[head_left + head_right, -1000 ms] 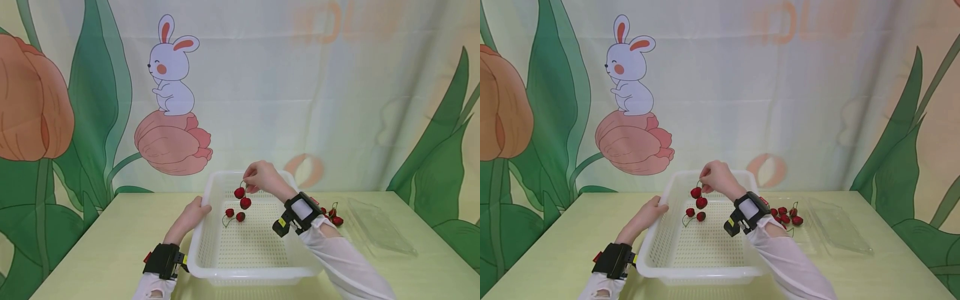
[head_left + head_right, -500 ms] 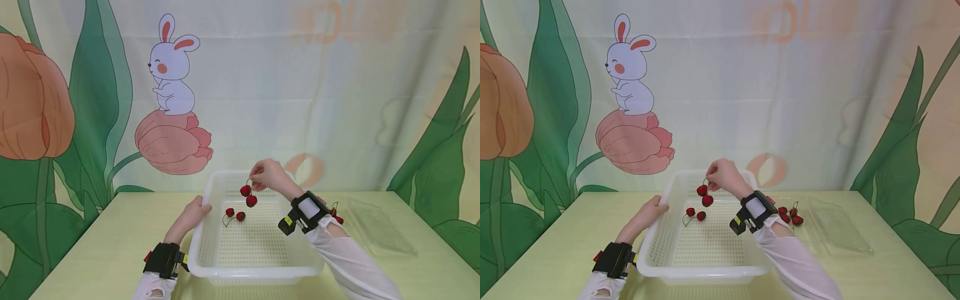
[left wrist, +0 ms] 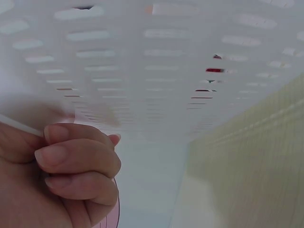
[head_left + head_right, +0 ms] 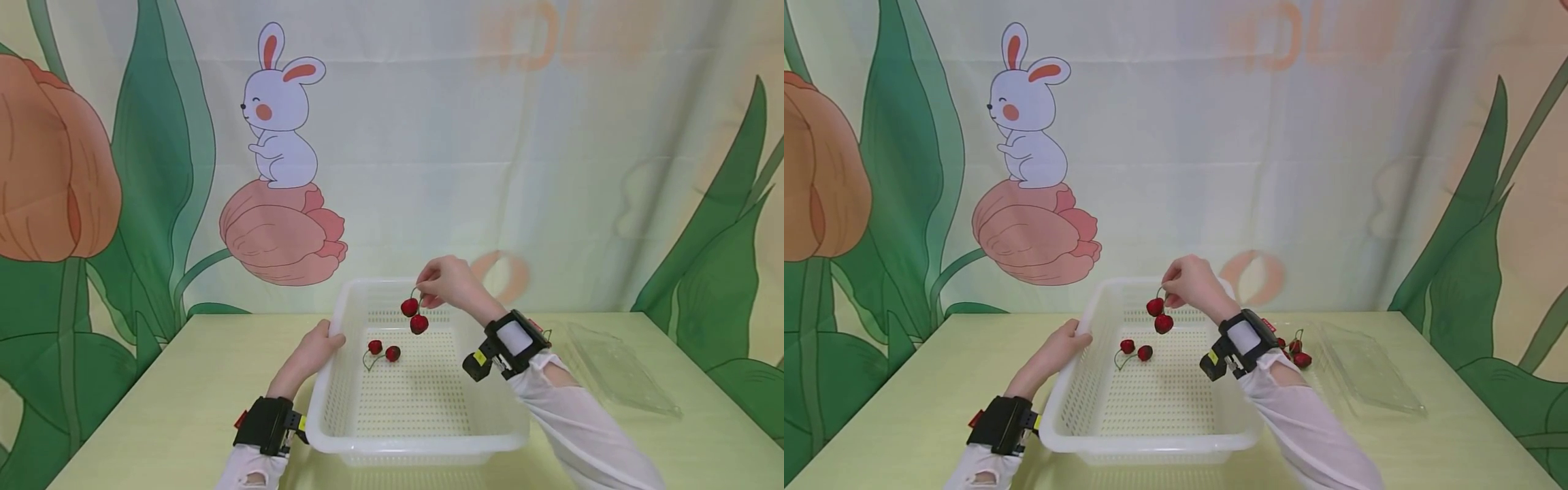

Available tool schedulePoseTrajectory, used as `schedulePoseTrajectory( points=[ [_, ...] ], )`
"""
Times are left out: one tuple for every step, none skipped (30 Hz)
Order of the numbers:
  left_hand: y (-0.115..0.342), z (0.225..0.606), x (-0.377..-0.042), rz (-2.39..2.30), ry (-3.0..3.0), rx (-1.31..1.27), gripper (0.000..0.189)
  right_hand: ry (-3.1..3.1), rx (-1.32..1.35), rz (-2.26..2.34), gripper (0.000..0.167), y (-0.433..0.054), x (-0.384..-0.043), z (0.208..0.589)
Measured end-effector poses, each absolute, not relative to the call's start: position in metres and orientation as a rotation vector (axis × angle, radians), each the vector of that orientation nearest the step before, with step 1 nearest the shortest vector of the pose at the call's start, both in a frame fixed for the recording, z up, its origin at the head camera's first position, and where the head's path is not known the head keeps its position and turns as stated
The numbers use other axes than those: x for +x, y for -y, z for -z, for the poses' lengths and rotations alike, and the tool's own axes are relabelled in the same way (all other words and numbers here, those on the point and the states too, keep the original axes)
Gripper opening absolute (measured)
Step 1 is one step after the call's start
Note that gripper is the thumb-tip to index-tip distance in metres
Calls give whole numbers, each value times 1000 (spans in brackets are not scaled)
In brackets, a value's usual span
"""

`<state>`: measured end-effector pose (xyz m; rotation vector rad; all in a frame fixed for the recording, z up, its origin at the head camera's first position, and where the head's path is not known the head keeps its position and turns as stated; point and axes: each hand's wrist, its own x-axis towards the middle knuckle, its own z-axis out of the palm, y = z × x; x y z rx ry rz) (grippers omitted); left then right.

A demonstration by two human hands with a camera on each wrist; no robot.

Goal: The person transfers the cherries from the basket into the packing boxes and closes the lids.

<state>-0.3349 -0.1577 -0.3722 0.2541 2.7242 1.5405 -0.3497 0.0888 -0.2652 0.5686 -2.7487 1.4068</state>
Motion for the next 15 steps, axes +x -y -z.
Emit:
schedulePoseTrajectory(
  points=[
    [158, 372, -335, -1543, -2724, 255, 30, 2750, 567, -1401, 7, -90, -350, 265],
    [158, 372, -335, -1546, -2722, 259, 30, 2750, 565, -1402, 7, -91, -350, 265],
    [158, 372, -335, -1550, -2719, 260, 30, 2751, 560, -1404, 8, -92, -350, 265],
    [158, 372, -335, -1554, -2715, 262, 29, 2752, 559, -1408, 8, -93, -350, 265],
    [158, 372, -335, -1557, -2714, 264, 29, 2753, 554, -1412, 9, -94, -350, 265],
    [158, 372, -334, -1560, -2709, 265, 29, 2753, 551, -1415, 9, -95, -350, 266],
    [158, 372, -334, -1562, -2708, 265, 29, 2754, 544, -1420, 10, -96, -350, 266],
    [158, 372, -334, -1561, -2707, 264, 29, 2754, 537, -1424, 10, -97, -350, 266],
    [158, 372, -334, -1560, -2708, 261, 29, 2754, 532, -1429, 11, -98, -350, 265],
    [158, 372, -334, -1558, -2710, 259, 29, 2754, 532, -1432, 11, -99, -350, 265],
    [158, 372, -334, -1553, -2714, 258, 29, 2753, 528, -1434, 10, -100, -350, 265],
    [157, 371, -334, -1552, -2714, 257, 30, 2752, 528, -1435, 10, -101, -350, 264],
    [158, 371, -334, -1549, -2717, 256, 30, 2750, 526, -1437, 10, -102, -350, 264],
    [158, 371, -334, -1545, -2720, 256, 30, 2746, 529, -1439, 10, -103, -350, 264],
    [158, 371, -334, -1545, -2719, 256, 30, 2743, 533, -1441, 9, -104, -350, 264]
  ],
)
